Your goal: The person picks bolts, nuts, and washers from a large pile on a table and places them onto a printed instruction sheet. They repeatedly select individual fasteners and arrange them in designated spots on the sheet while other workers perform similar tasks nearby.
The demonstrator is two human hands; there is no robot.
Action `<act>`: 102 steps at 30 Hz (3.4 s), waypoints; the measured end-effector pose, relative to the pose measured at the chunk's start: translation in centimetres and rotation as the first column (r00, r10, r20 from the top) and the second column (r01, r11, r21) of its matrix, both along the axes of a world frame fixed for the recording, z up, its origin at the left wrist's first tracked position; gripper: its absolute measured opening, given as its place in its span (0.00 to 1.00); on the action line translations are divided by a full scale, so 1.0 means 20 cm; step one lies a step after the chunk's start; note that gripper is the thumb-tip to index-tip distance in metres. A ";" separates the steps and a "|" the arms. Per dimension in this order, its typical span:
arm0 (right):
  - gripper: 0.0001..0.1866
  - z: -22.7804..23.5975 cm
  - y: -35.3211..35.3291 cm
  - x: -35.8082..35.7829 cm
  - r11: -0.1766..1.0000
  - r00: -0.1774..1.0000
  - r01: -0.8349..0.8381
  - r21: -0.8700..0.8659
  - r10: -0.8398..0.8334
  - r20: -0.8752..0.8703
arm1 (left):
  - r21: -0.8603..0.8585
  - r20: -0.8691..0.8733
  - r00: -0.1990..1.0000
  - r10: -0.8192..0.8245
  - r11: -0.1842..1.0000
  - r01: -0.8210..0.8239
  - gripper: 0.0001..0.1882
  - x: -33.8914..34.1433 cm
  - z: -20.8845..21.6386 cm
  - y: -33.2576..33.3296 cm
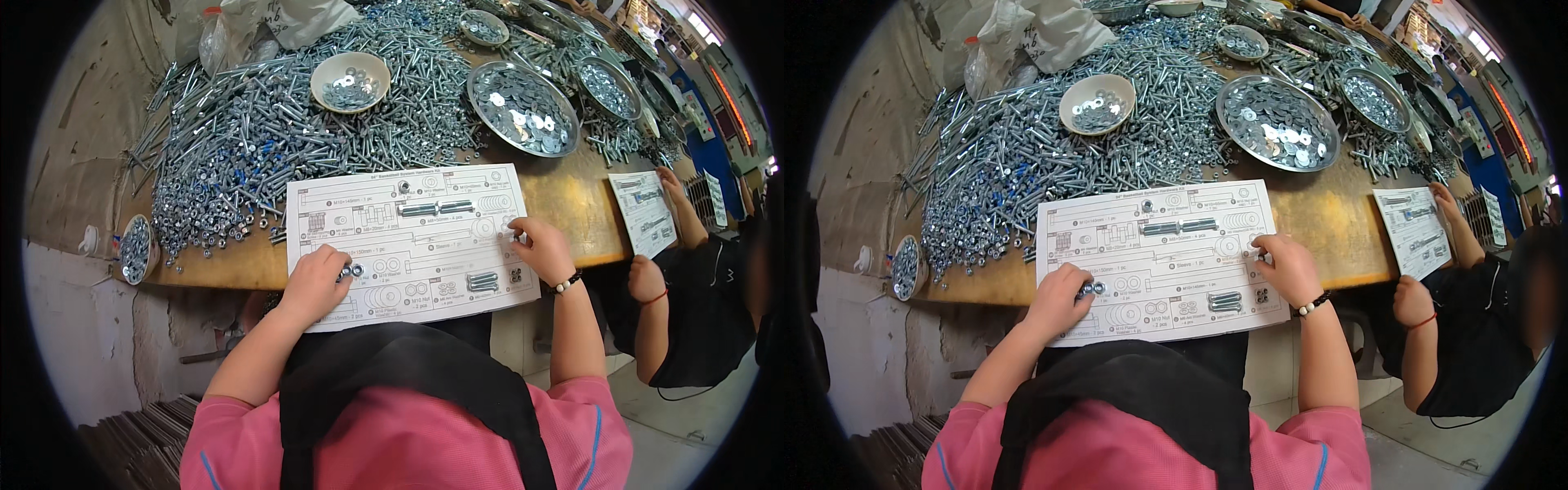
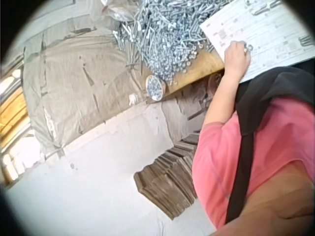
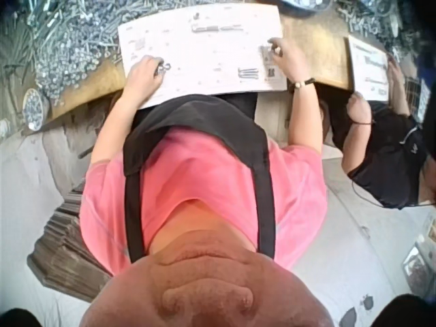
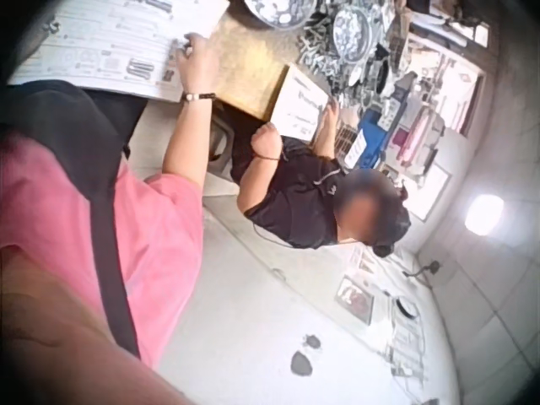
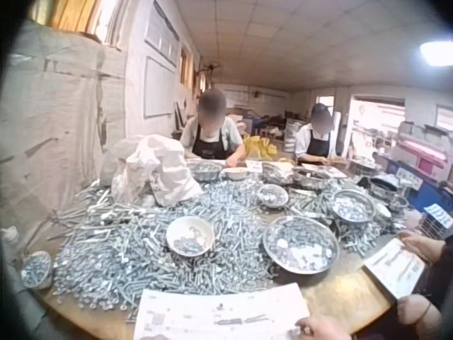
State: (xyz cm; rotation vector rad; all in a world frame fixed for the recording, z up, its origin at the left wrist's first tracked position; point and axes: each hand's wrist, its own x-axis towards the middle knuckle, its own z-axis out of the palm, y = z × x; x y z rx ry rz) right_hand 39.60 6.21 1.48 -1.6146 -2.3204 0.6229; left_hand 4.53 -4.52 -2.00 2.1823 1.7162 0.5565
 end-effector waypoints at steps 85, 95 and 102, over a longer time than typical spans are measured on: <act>0.10 -0.17 0.27 -2.06 0.757 0.746 -0.639 0.138 0.566 0.351 | 0.231 -0.039 0.864 0.502 0.846 -0.481 0.07 -0.97 -0.06 0.39; 0.11 -0.18 0.30 -2.04 0.743 0.718 -0.668 0.050 0.625 0.307 | 0.322 -0.194 0.927 0.320 0.914 -0.248 0.07 -0.96 -0.11 0.46; 0.09 -0.17 0.33 -2.00 0.697 0.690 -0.711 0.091 0.669 0.276 | 0.240 -0.298 0.906 0.299 0.943 -0.232 0.04 -0.96 -0.08 0.43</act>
